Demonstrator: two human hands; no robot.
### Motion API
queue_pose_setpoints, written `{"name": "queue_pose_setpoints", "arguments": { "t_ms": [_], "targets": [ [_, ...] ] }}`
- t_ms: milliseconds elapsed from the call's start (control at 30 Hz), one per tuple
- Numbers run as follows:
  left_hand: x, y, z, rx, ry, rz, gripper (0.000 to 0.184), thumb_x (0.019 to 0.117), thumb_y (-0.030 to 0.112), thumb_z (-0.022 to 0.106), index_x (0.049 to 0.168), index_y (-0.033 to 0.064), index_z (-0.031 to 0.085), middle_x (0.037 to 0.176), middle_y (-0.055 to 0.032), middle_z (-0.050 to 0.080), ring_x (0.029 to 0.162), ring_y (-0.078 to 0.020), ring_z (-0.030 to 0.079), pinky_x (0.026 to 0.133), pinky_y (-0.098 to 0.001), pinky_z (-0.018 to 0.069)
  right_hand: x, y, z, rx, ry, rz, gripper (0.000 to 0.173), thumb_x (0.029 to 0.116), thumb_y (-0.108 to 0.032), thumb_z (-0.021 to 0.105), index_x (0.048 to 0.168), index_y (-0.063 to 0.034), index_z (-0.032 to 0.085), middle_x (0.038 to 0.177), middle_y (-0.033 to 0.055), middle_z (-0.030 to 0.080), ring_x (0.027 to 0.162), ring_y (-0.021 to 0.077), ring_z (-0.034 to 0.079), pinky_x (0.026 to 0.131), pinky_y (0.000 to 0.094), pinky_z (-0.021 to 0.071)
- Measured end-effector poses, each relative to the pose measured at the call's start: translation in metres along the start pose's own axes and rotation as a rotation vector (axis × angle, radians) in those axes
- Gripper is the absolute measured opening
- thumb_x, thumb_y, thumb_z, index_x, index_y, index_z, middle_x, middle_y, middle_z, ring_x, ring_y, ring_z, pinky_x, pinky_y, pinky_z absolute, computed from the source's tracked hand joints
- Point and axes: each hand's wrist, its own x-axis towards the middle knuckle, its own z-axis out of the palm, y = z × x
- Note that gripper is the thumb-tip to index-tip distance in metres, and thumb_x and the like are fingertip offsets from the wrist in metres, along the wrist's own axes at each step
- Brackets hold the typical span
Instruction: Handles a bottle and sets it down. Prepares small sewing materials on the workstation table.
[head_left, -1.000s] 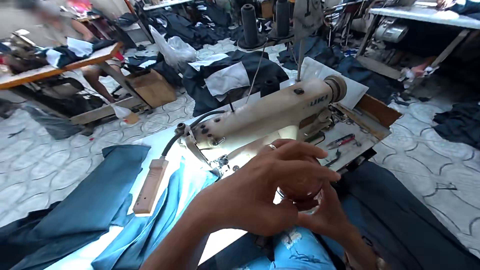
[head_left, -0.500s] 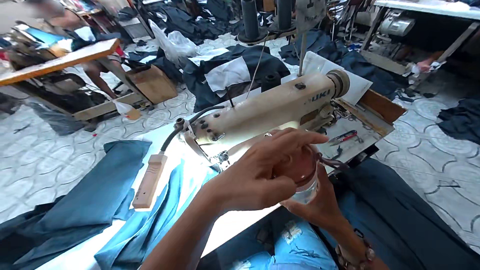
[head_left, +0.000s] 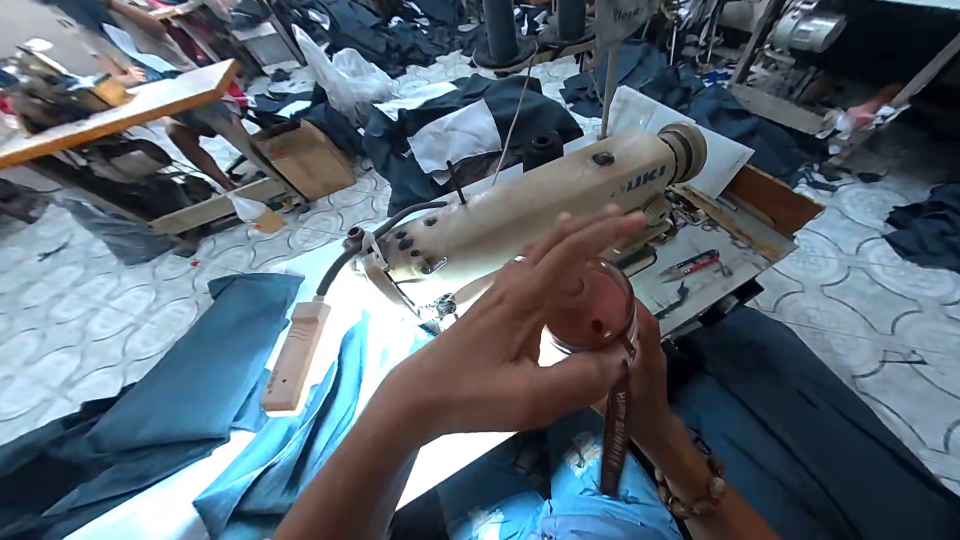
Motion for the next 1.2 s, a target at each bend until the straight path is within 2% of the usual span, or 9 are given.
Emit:
{"name": "queue_pose_setpoints", "arguments": {
  "t_ms": [100,200,300,400,567,767,933,1100,1200],
  "targets": [
    [-0.001,0.007,0.012,0.449,0.272,-0.11,0.085,0.0902,0.072,0.053,0.153,0.0154,0.046,0.132,-0.013,0.058,0.11,-0.0277,0.062,0.082,-0.0502,0.0532,-0.002,0.003,0.002,-0.003,0.021,0.006,0.083,0.0749,-0.04,0.086,0.132,0.0108,0.054,0.12,0.0252,0.065,0.114,0.0156,0.064,0.098,0.0279,0.0531],
    [-0.004,0.003,0.005,0.482,0.24,-0.06,0.074,0.0856,0.052,0.069,0.145,0.0105,0.052,0.112,-0.0089,0.064,0.082,-0.0152,0.062,0.064,-0.0341,0.0519,-0.001,0.003,0.003,-0.108,0.026,-0.031,0.082,0.0704,-0.039,0.086,0.131,0.0067,0.055,0.119,0.0252,0.066,0.114,0.0257,0.064,0.099,0.0368,0.0511],
    [-0.006,-0.002,-0.006,0.13,0.025,0.03,0.069,0.0824,0.019,0.064,0.149,0.0119,0.047,0.136,0.0009,0.061,0.123,-0.0045,0.059,0.098,-0.0264,0.0536,-0.001,0.005,0.003,-0.127,0.037,-0.046,0.085,0.0706,-0.042,0.085,0.133,0.0054,0.053,0.12,0.025,0.066,0.113,0.0274,0.064,0.098,0.0394,0.0515],
    [-0.01,0.002,-0.001,0.112,0.079,-0.016,0.071,0.0938,0.039,0.059,0.157,0.0159,0.039,0.157,-0.001,0.045,0.144,-0.0126,0.043,0.114,-0.0376,0.0427,-0.003,0.004,0.003,-0.113,0.038,-0.024,0.086,0.0721,-0.043,0.084,0.133,0.0082,0.053,0.12,0.0262,0.065,0.114,0.0259,0.063,0.1,0.0377,0.0504],
    [-0.006,-0.005,0.007,0.502,0.258,-0.12,0.087,0.0863,0.066,0.064,0.151,0.0108,0.046,0.111,-0.0099,0.066,0.079,-0.0179,0.064,0.063,-0.039,0.0536,-0.006,0.006,0.003,-0.152,0.046,-0.035,0.082,0.0689,-0.04,0.086,0.131,0.0047,0.056,0.118,0.0239,0.067,0.112,0.0276,0.063,0.099,0.0411,0.05],
    [-0.013,-0.013,0.003,0.103,0.021,0.012,0.066,0.0933,0.038,0.059,0.155,0.0254,0.041,0.155,0.0071,0.048,0.14,-0.0075,0.046,0.113,-0.0358,0.0446,-0.008,0.008,-0.001,-0.153,0.059,-0.026,0.079,0.0665,-0.034,0.087,0.128,0.0078,0.059,0.12,0.0238,0.069,0.113,0.0317,0.065,0.1,0.0478,0.0516],
    [-0.004,-0.005,0.021,0.62,0.272,-0.168,0.095,0.0892,0.079,0.046,0.152,0.0072,0.046,0.11,-0.0215,0.067,0.078,-0.0294,0.066,0.062,-0.0474,0.0537,-0.005,0.007,-0.004,-0.186,0.09,-0.051,0.076,0.0645,-0.032,0.086,0.126,0.0048,0.062,0.115,0.0224,0.07,0.108,0.0315,0.066,0.095,0.0484,0.0516],
    [-0.002,-0.024,0.015,0.181,0.042,0.099,0.069,0.0836,0.027,0.067,0.149,0.0246,0.046,0.138,0.0048,0.062,0.128,-0.0075,0.057,0.108,-0.0303,0.0484,-0.006,0.011,-0.008,-0.201,0.142,-0.03,0.078,0.0688,-0.039,0.085,0.127,0.0059,0.061,0.115,0.0215,0.071,0.11,0.029,0.066,0.099,0.0447,0.0511],
    [-0.001,-0.019,0.015,0.062,0.019,0.084,0.065,0.0912,0.035,0.067,0.152,0.0308,0.045,0.159,0.0083,0.044,0.146,-0.0106,0.04,0.119,-0.0342,0.0394,-0.005,0.015,-0.011,-0.235,0.169,-0.075,0.076,0.0718,-0.037,0.083,0.13,0.0055,0.058,0.115,0.0227,0.069,0.108,0.0303,0.066,0.094,0.0453,0.0523]
  ]
}}
